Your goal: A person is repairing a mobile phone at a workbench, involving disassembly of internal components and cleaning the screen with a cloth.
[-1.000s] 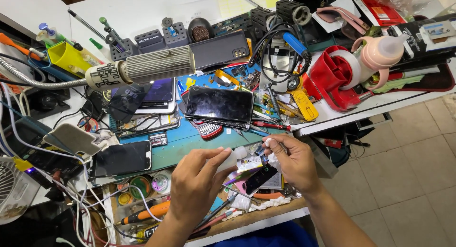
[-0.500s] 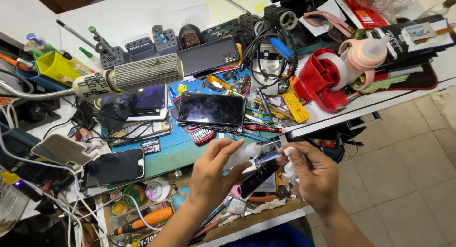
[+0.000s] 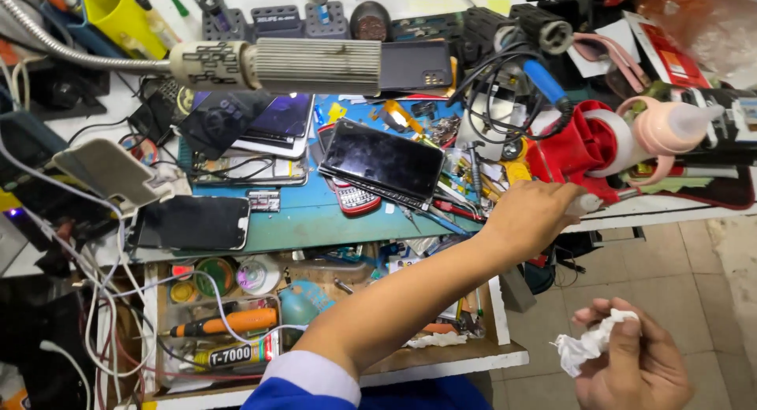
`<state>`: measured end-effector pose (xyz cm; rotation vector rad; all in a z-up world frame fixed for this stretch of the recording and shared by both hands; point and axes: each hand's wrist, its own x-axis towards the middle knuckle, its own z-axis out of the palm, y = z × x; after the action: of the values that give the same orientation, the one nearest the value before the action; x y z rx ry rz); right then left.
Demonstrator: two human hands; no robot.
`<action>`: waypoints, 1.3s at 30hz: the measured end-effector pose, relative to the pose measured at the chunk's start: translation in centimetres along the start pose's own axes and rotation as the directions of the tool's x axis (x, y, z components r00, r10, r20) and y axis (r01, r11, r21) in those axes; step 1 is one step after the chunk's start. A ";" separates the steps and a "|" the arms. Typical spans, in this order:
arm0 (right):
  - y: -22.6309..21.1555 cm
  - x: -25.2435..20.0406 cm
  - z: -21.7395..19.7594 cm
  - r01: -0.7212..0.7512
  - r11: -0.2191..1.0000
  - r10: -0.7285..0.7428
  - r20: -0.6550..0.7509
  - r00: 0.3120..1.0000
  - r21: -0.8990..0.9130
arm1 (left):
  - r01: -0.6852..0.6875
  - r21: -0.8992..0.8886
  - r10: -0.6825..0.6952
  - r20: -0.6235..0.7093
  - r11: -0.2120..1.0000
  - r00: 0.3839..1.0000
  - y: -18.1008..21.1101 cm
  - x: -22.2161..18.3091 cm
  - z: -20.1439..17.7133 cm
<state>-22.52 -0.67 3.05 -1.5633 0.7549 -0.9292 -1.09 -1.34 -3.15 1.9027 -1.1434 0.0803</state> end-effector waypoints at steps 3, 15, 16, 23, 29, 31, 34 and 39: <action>0.0 0.5 -0.4 -0.065 0.998 0.065 0.048 0.997 -0.012 | 0.076 0.088 -0.074 -0.018 0.993 0.997 -1.1 0.5 0.5; -2.6 -1.3 3.6 0.094 0.989 -0.081 0.123 0.989 -0.111 | 0.006 0.119 -0.014 0.065 0.993 0.998 -0.4 0.3 1.6; -2.4 -1.4 3.9 0.148 0.983 -0.134 0.120 0.984 -0.108 | 0.005 0.115 -0.010 0.043 0.993 0.999 -0.5 0.2 1.6; -2.8 -1.3 4.8 0.145 0.988 -0.135 0.157 0.978 -0.055 | 0.044 -0.288 -0.083 -0.126 0.957 0.989 1.4 -3.9 -5.2; -6.1 3.2 12.3 0.582 0.805 -0.410 0.598 0.688 -0.117 | 0.241 -0.944 -0.823 -0.052 0.225 0.565 1.4 -12.4 -13.2; -4.5 5.8 16.6 0.679 0.731 -0.485 0.649 0.587 -0.067 | 0.191 -0.968 -0.867 -0.048 0.163 0.496 -0.8 -13.9 -13.3; -0.7 8.8 22.0 0.826 0.564 -0.572 0.719 0.395 -0.005 | 0.162 -0.985 -0.903 0.022 0.053 0.429 -2.8 -15.2 -14.0; 3.1 9.4 25.4 0.900 0.431 -0.568 0.756 0.324 -0.063 | 0.223 -0.975 -0.894 0.108 -0.009 0.436 -4.5 -14.7 -15.3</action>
<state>4.32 2.92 -0.45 -2.6250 -0.4365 -0.7454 -0.65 20.39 -3.62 0.9074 0.3307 -0.4221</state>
